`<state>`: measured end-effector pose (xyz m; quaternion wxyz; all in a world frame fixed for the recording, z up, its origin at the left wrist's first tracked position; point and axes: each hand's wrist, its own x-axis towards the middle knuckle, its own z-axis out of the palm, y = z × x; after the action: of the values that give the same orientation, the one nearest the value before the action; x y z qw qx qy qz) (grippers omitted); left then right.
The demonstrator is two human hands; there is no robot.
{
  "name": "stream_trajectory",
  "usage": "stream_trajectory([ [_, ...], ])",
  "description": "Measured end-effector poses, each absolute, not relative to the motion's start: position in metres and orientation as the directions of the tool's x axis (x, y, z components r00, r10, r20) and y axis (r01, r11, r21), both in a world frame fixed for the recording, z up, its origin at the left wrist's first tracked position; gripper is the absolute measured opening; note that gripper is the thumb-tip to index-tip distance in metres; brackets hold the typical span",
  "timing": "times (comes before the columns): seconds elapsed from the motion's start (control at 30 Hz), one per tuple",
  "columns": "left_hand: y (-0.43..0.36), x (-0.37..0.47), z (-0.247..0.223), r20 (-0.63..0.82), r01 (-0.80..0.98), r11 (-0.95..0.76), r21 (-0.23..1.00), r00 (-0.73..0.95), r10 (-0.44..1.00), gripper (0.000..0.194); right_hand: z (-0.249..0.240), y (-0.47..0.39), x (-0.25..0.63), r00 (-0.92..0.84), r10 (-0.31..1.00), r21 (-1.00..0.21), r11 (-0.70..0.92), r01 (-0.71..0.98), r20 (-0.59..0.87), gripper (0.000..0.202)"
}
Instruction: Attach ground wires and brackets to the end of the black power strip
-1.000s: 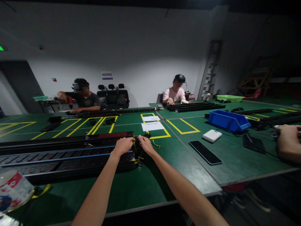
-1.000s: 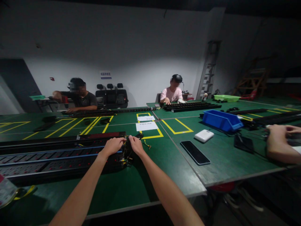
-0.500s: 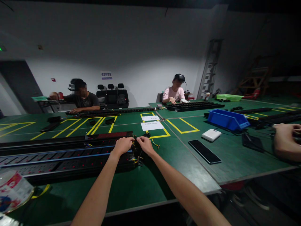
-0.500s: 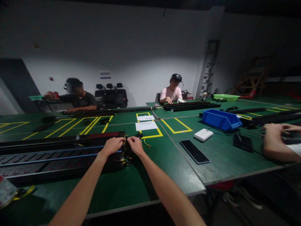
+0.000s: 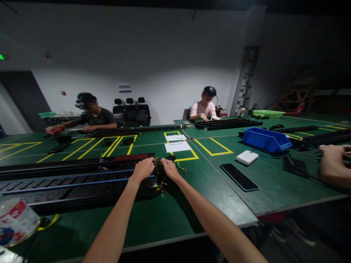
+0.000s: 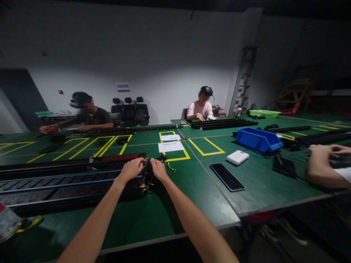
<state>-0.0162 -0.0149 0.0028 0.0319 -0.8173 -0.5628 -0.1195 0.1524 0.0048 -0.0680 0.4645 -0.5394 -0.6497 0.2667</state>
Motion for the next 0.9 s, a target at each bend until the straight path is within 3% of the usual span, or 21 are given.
stream_trajectory([
  [0.27, -0.0103, -0.0193, 0.0008, 0.225, 0.925, -0.344, 0.163, 0.305, 0.925, 0.032, -0.0709, 0.0051, 0.1514, -0.148, 0.92, -0.828, 0.391, 0.403, 0.363, 0.062],
  [0.9, -0.0125, -0.0188, 0.0017, 0.235, 0.925, -0.346, 0.159, 0.305, 0.923, 0.031, -0.0678, -0.0016, 0.152, -0.113, 0.934, -0.85, 0.354, 0.389, 0.338, 0.069],
])
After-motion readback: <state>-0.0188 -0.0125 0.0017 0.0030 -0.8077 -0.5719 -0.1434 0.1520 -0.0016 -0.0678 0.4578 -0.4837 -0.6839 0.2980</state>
